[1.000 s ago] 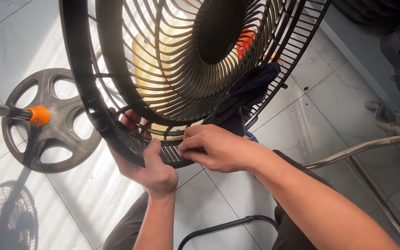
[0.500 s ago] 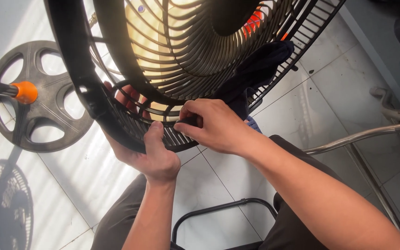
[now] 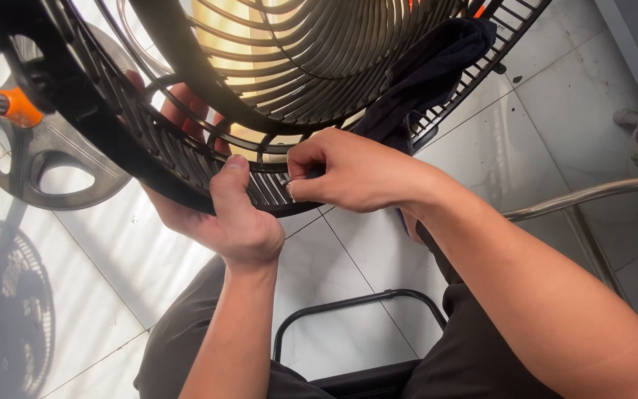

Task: Cleaning the front grill of a disassembled electric fan using a blue cloth to wipe the slats.

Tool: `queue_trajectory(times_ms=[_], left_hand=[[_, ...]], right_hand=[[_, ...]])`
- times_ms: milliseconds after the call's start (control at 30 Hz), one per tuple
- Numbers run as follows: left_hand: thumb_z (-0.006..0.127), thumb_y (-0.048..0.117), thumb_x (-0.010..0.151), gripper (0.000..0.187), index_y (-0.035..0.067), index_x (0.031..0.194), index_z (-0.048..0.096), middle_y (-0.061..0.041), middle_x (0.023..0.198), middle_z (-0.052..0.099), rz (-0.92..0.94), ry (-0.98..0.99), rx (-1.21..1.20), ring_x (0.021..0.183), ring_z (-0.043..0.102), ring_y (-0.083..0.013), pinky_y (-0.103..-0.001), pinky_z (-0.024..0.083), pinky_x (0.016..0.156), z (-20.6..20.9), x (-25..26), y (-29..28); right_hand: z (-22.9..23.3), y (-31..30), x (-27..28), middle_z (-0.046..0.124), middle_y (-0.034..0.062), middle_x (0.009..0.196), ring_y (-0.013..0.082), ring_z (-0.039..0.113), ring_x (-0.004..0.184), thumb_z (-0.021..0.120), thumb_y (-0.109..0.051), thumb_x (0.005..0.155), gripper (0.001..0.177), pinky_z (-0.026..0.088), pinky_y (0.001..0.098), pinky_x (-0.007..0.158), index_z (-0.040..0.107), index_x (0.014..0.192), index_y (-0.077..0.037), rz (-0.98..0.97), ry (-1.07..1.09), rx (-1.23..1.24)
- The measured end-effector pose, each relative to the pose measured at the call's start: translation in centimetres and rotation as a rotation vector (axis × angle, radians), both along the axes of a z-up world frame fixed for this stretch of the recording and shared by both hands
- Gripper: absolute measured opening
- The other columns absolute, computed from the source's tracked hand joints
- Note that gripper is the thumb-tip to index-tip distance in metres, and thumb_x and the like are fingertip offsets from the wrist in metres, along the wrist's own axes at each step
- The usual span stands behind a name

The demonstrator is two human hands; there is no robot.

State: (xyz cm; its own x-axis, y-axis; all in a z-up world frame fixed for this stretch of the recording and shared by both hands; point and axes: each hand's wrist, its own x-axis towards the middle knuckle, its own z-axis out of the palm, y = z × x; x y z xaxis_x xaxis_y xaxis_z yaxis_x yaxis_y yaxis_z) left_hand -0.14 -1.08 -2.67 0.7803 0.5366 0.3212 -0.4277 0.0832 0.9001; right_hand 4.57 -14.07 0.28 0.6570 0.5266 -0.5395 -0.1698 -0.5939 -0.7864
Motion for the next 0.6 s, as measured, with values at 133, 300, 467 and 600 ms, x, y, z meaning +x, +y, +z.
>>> queue_trajectory(times_ms=[133, 300, 467, 600], left_hand=[[0.051, -0.007, 0.086, 0.070, -0.001, 0.155, 0.041, -0.021, 0.168, 0.040, -0.017, -0.016, -0.058, 0.148, 0.060, -0.0396, -0.059, 0.063, 0.120, -0.3, -0.1, 0.0], [0.051, -0.004, 0.086, 0.065, -0.002, 0.150, 0.045, -0.021, 0.165, 0.042, -0.015, -0.022, -0.012, 0.145, 0.061, -0.0412, -0.056, 0.063, 0.116, -0.1, 0.1, 0.1], [0.051, -0.007, 0.090, 0.067, 0.001, 0.155, 0.038, -0.025, 0.148, 0.055, -0.061, -0.062, -0.002, 0.148, 0.055, -0.0401, -0.059, 0.059, 0.124, -0.6, -0.2, 0.2], [0.054, -0.001, 0.086, 0.072, -0.001, 0.155, 0.034, -0.029, 0.147, 0.056, -0.018, 0.000, 0.017, 0.143, 0.060, -0.0437, -0.053, 0.059, 0.119, -0.5, -0.1, 0.2]], right_hand=[[1.2, -0.3, 0.3, 0.039, -0.0034, 0.061, 0.0108, 0.031, 0.059, 0.061, -0.015, 0.082, 0.019, 0.024, 0.0299, 0.054, 0.053, 0.065, -0.012, 0.049, 0.111, -0.049], [0.6, -1.8, 0.9, 0.046, -0.0011, 0.061, 0.0112, 0.036, 0.059, 0.063, -0.016, 0.084, 0.022, 0.029, 0.0286, 0.054, 0.055, 0.065, -0.010, 0.060, 0.113, -0.062], [0.2, -1.0, 0.6, 0.060, -0.0043, 0.075, 0.0119, 0.048, 0.066, 0.062, -0.019, 0.079, 0.016, 0.040, 0.0275, 0.063, 0.071, 0.092, -0.015, -0.041, -0.049, -0.137], [-0.2, -0.2, 0.3, 0.062, -0.0002, 0.066, 0.0125, 0.053, 0.058, 0.061, -0.020, 0.078, 0.021, 0.041, 0.0287, 0.059, 0.073, 0.094, -0.015, -0.017, -0.090, -0.166]])
